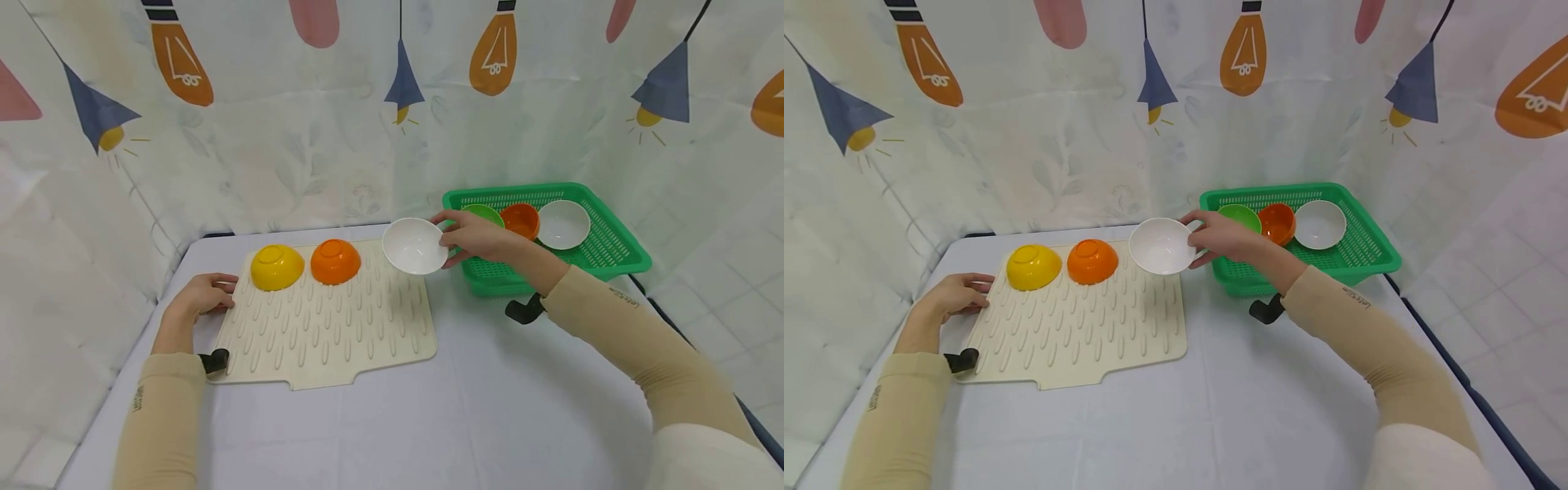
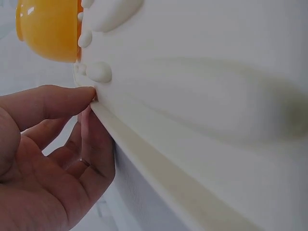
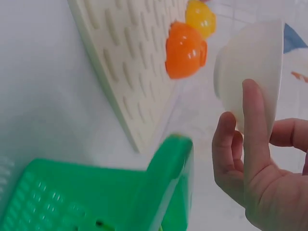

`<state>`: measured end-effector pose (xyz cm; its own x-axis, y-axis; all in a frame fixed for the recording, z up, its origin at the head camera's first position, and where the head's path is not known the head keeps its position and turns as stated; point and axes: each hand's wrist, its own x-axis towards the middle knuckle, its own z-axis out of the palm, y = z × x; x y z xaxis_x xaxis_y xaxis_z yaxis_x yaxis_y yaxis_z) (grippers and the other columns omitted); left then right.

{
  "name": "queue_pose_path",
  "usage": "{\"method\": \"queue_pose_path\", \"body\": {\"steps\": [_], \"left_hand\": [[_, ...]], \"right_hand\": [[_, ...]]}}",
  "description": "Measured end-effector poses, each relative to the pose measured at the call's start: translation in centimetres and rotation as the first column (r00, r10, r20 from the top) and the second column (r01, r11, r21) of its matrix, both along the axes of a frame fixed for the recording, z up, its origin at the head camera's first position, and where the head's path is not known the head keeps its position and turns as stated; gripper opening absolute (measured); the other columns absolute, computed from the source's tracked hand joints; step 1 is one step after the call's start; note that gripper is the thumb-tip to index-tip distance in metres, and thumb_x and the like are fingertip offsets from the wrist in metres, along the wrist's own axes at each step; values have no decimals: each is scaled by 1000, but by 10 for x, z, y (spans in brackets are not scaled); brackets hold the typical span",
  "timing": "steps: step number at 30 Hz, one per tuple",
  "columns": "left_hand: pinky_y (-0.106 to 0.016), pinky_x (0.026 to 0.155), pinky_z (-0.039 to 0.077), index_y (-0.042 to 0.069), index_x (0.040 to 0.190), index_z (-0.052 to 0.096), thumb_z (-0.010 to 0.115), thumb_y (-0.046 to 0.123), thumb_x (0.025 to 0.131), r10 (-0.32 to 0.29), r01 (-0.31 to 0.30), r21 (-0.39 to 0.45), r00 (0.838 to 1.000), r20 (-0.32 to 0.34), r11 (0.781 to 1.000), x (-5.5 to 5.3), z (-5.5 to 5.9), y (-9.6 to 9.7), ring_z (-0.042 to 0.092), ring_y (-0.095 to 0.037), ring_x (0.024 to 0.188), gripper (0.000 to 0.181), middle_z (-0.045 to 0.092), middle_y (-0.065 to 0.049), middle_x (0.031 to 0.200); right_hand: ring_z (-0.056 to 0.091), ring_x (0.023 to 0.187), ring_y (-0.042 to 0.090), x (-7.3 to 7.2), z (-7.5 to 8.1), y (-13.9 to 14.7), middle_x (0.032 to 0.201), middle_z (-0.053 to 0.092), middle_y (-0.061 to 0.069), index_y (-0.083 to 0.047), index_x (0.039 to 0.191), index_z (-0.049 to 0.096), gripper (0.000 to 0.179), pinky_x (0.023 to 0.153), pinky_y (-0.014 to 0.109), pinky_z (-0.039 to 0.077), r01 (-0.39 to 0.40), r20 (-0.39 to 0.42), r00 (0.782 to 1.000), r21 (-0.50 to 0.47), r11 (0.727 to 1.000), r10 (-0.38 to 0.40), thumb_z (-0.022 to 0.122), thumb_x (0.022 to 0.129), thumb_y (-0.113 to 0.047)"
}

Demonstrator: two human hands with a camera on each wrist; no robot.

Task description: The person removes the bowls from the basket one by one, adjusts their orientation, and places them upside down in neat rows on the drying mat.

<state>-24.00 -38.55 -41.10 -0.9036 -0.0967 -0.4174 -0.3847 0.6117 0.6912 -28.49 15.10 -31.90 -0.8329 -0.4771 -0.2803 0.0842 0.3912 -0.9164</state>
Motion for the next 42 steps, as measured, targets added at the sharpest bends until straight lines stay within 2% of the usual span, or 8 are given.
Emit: {"method": "queue_pose_path", "body": {"steps": [5,14,26,30,33,36,38,42], "left_hand": [[-23,75,57,-10,153,32,67,-8,90,5,-5,-1,1000,-6,1000,-1,-1,0,63,-22,95,73,41,-33,147],[-24,73,57,-11,152,34,69,-8,87,-1,1,0,1000,-29,1000,1,-1,0,63,-23,91,73,44,-33,143],[-24,72,57,-13,150,34,66,-7,92,-11,12,6,998,-59,1000,6,-2,0,62,-14,85,67,45,-34,137],[-23,73,58,-12,150,37,66,4,97,38,-37,12,995,-93,999,8,-4,1,62,-13,87,63,45,-34,140],[-21,71,57,-8,150,42,64,16,101,166,-162,33,969,-185,986,11,-5,4,60,-18,92,58,50,-29,137],[-18,70,55,-1,147,49,62,28,103,315,-297,107,908,-274,949,13,1,13,57,-23,96,55,56,-13,125],[-16,71,55,2,144,52,62,33,102,358,-324,158,883,-304,933,15,9,20,56,-23,99,52,55,-3,119],[-16,74,56,6,142,52,63,40,102,325,-277,187,893,-310,942,18,28,34,56,-27,109,53,55,2,119]], "right_hand": [[64,108,40,2,-7,-20,133,54,22,-8,145,44,48,80,45,62,-23,6,1000,36,999,23,55,99,-3],[64,108,40,8,-29,-46,130,54,24,-5,146,42,48,93,58,54,-33,100,994,6,999,33,53,99,1],[67,102,37,14,-51,-61,127,55,26,-2,146,42,51,84,48,60,21,188,982,-3,1000,-20,53,97,5],[68,98,34,12,-55,-61,127,56,26,-3,146,42,51,84,48,60,31,193,981,0,1000,-30,53,97,5],[69,97,33,12,-57,-60,129,55,26,-3,146,43,50,82,46,61,35,199,980,-2,999,-34,53,98,5],[68,99,34,11,-57,-60,132,54,25,-4,146,42,49,83,46,61,35,207,978,-4,999,-34,53,98,4],[68,100,34,11,-56,-59,134,52,25,-4,146,42,49,85,47,60,37,214,976,-5,999,-35,52,99,4],[67,102,35,12,-54,-59,136,51,25,-4,147,41,49,87,48,59,46,223,974,-17,999,-41,52,100,3]]}}
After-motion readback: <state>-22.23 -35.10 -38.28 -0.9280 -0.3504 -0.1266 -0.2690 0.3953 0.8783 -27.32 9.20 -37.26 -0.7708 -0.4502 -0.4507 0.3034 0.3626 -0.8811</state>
